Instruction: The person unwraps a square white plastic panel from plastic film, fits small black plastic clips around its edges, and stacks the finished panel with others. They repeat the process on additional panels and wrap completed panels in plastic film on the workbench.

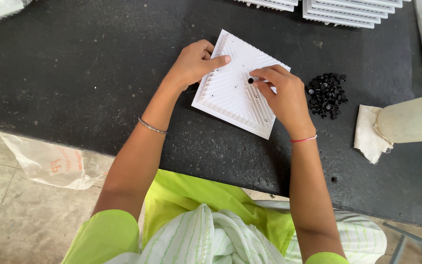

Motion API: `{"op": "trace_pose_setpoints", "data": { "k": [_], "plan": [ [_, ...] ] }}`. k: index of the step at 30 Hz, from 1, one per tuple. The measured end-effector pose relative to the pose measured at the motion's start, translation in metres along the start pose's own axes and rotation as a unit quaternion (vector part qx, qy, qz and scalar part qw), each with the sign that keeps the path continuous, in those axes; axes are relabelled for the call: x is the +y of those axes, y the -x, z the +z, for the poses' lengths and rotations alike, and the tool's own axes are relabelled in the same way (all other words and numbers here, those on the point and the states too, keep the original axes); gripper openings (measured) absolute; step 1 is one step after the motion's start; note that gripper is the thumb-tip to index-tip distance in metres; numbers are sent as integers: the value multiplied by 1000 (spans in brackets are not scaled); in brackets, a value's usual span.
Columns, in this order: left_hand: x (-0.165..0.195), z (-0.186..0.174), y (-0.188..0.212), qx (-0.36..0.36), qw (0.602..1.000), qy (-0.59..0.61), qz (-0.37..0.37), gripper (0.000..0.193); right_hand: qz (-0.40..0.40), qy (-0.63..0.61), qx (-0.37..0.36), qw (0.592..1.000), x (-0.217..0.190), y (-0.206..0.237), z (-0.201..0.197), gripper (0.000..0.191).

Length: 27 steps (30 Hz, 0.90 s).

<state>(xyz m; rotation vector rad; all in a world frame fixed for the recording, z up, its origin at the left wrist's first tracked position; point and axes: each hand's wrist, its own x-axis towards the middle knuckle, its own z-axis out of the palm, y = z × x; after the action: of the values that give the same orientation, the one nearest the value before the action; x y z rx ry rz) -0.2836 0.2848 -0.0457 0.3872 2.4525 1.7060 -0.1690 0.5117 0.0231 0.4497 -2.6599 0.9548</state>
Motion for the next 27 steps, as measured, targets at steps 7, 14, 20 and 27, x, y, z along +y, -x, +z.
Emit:
{"op": "trace_pose_setpoints", "data": {
  "k": [7, 14, 20, 27],
  "plan": [
    [1, 0, 0, -3, 1000, 8, -9, 54, -12, -7, -1, 1000, 2, 1, -6, 16],
    [4, -1, 0, -2, 1000, 18, -5, 53, -46, 29, -19, 998, 3, 2, -6, 18],
    [9, 2, -1, 19, 999, 27, -34, 56, -56, 129, -16, 990, 4, 6, -9, 27],
    [1, 17, 0, 47, 997, 50, -39, 49, -12, 153, -13, 988, 11, 15, -12, 39]
  ]
}}
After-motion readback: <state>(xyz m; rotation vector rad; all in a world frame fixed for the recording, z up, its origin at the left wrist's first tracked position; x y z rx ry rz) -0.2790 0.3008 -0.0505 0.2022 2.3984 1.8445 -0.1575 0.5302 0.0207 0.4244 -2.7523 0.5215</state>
